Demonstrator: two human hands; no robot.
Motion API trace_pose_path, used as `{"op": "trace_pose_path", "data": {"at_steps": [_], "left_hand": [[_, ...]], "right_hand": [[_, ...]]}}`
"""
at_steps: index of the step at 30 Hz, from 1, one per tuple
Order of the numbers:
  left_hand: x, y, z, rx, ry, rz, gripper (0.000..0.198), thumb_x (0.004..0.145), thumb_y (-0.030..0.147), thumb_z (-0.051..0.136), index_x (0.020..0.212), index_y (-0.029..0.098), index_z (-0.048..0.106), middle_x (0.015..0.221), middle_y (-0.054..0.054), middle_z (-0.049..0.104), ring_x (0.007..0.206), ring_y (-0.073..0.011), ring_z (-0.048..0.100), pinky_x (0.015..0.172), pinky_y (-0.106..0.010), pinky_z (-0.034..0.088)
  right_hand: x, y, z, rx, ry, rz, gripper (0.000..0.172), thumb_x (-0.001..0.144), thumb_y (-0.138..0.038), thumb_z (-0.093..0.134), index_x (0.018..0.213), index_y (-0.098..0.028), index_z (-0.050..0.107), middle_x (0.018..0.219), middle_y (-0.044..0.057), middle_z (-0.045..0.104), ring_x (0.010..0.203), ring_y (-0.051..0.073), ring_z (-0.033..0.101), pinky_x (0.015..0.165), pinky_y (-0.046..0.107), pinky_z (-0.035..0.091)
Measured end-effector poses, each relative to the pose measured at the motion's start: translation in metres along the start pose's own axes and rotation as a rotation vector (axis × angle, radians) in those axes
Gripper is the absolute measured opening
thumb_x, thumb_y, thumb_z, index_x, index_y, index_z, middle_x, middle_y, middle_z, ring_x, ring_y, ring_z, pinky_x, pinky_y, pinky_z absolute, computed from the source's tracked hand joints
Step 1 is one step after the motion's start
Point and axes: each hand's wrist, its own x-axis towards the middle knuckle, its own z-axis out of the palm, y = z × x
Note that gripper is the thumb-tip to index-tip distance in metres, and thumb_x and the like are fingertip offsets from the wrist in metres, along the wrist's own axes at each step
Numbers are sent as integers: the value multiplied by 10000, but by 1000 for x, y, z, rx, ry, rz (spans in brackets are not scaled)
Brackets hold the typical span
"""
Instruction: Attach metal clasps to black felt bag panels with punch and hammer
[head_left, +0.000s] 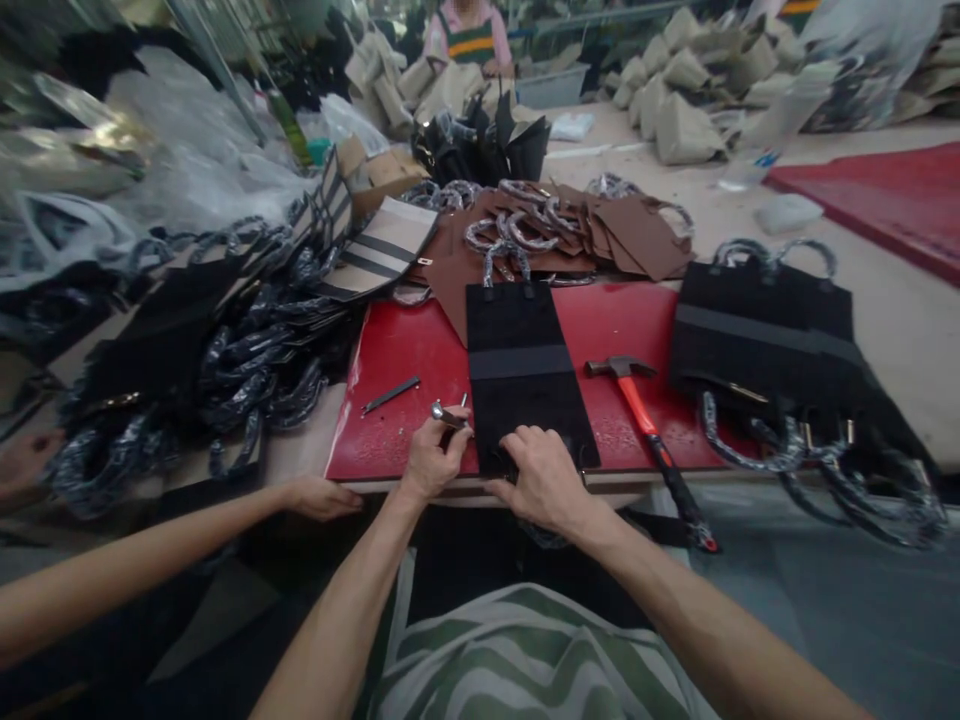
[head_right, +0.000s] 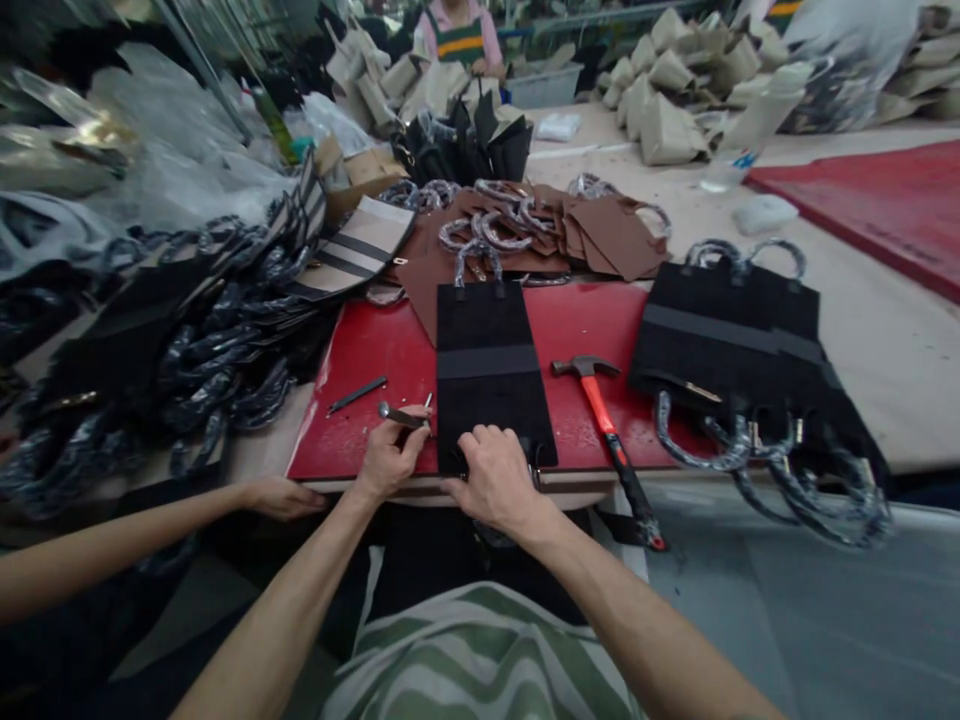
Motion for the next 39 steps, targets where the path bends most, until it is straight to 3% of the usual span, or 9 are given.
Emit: {"op": "trace_pose_path", "data": {"at_steps": [4, 8, 13, 17, 22, 25, 28, 32, 39], "left_hand": [[1, 0, 0, 0, 13, -21, 195, 902, 259, 565, 1063, 179, 639, 1047, -78, 723, 972, -193, 691, 905, -339, 561], [1, 1, 0, -21, 21, -21, 190, 898, 244, 565, 1057, 178, 645, 1056, -78, 720, 981, -196, 689, 912, -331, 555], [1, 0, -1, -13, 24, -11, 186, 895, 238, 572, 1053, 176, 649, 1037, -77, 719, 980, -204, 688, 910, -337, 552], [1, 0, -2, -5, 19, -13, 201, 895, 237, 575, 1068, 171, 653, 1034, -77, 723, 969, -202, 692, 901, -334, 553], [1, -1, -2, -27, 26, -36, 205, 892, 256, 583, 1063, 168, 652, 1030, -81, 725, 924, -194, 699, 856, -322, 563], [1, -2, -2, -31, 20, -25, 209, 890, 249, 588, 1074, 169, 648, 1045, -83, 722, 952, -197, 697, 877, -328, 561], [1, -3, -2, -32, 14, -18, 215, 892, 247, 594, 1086, 170, 644, 1055, -84, 720, 970, -195, 697, 886, -324, 560], [1, -2, -3, -43, 8, -20, 208, 899, 241, 589, 1087, 171, 640, 1068, -85, 716, 974, -187, 695, 887, -317, 561], [2, -1, -5, -27, -5, 4, 196, 904, 231, 584, 1077, 165, 648, 1078, -91, 710, 1036, -199, 678, 948, -358, 554]], "right_hand": [[6, -11, 3, 37, -47, 70, 122, 834, -171, 585, 951, -158, 617, 941, 93, 656, 899, 236, 590, 787, 320, 382], [16, -6, -9, 162, -189, 101, 146, 834, -115, 513, 890, -193, 623, 843, 36, 681, 793, 190, 621, 690, 277, 369], [17, -6, -14, 81, -211, 79, 179, 868, -98, 481, 975, -149, 615, 927, 81, 675, 837, 202, 620, 722, 283, 379], [9, -3, -9, 101, -182, 28, 285, 843, -53, 476, 1096, -134, 578, 1008, 86, 643, 924, 202, 594, 789, 282, 398], [3, 11, -3, -93, -70, -90, 225, 798, -42, 487, 943, -162, 609, 990, 109, 585, 885, 251, 512, 743, 359, 351], [1, 23, 1, 89, 62, -77, 267, 733, -21, 479, 922, -167, 599, 1024, 96, 580, 954, 244, 501, 788, 358, 350], [1, 30, 4, 300, 108, -55, 289, 694, -71, 527, 955, -173, 598, 1023, 71, 587, 986, 235, 507, 833, 356, 354], [1, 30, 7, 327, 108, -61, 242, 756, -159, 600, 996, -185, 626, 1059, 63, 594, 996, 242, 501, 848, 375, 339], [0, 36, 11, 432, 139, -43, 260, 744, -176, 692, 1000, -194, 648, 1166, 69, 575, 1056, 249, 495, 862, 381, 338]]}}
